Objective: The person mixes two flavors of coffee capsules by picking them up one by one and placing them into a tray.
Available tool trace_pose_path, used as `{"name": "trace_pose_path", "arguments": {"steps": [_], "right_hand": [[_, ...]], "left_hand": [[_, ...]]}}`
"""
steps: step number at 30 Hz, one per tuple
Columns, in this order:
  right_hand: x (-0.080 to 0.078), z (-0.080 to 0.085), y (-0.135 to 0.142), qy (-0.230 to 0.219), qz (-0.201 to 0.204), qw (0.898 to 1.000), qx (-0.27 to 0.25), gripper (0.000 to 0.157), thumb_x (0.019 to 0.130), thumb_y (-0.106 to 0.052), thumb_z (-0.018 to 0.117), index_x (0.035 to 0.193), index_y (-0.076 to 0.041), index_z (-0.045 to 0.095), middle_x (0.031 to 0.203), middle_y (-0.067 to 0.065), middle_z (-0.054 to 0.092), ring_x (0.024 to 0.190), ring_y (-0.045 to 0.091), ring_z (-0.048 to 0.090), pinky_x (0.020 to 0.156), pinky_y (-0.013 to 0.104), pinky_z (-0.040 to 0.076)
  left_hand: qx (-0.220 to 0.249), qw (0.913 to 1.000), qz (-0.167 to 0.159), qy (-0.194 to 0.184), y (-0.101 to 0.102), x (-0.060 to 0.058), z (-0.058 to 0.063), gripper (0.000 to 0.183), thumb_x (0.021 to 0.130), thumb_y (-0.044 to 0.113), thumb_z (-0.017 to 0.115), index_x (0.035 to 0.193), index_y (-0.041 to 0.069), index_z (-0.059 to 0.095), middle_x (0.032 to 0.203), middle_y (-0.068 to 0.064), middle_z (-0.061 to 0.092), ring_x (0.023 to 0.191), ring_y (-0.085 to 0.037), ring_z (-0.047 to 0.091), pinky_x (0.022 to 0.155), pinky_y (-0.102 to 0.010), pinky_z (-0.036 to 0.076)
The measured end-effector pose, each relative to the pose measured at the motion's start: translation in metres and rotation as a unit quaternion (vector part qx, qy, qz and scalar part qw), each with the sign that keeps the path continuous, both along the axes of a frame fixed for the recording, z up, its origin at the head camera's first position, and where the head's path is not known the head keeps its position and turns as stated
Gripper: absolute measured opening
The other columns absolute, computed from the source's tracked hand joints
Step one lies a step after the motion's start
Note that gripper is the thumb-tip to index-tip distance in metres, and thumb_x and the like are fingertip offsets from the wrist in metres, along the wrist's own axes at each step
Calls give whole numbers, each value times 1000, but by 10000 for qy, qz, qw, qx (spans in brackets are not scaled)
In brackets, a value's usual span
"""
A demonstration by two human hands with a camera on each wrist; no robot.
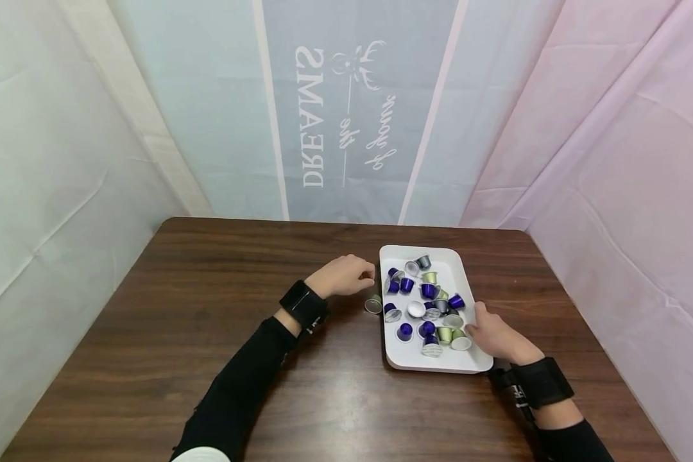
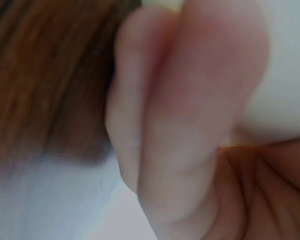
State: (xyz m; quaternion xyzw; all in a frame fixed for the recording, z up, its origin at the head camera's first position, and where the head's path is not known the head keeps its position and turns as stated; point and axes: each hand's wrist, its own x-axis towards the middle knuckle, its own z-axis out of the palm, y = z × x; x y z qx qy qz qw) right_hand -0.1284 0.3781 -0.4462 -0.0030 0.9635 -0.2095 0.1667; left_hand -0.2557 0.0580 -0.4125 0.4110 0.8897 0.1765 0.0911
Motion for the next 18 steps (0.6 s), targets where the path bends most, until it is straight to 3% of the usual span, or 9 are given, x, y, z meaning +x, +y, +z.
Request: {"name": "trace_pose_path", "arguments": {"steps": [9,18], "right_hand": [[1,1,-2,-93,-33,10000,-17,49,96,-12,46,124,20,21,117,46,42,104,40,53,76,46,46],[-2,3,-2,-227,-80,9997,7,51,98,-13,45,127,20,19,124,47,36,110,43,49,80,48,45]], "left_hand": [[87,9999,101,-48,-8,11,-2,11,97,24,55,96,19,65,84,8,59,70,-9,52,64,-25,43],[160,9998,140,-54,-10,15,-8,12,96,24,56,97,18,66,86,8,59,72,-8,52,66,-24,43]]}}
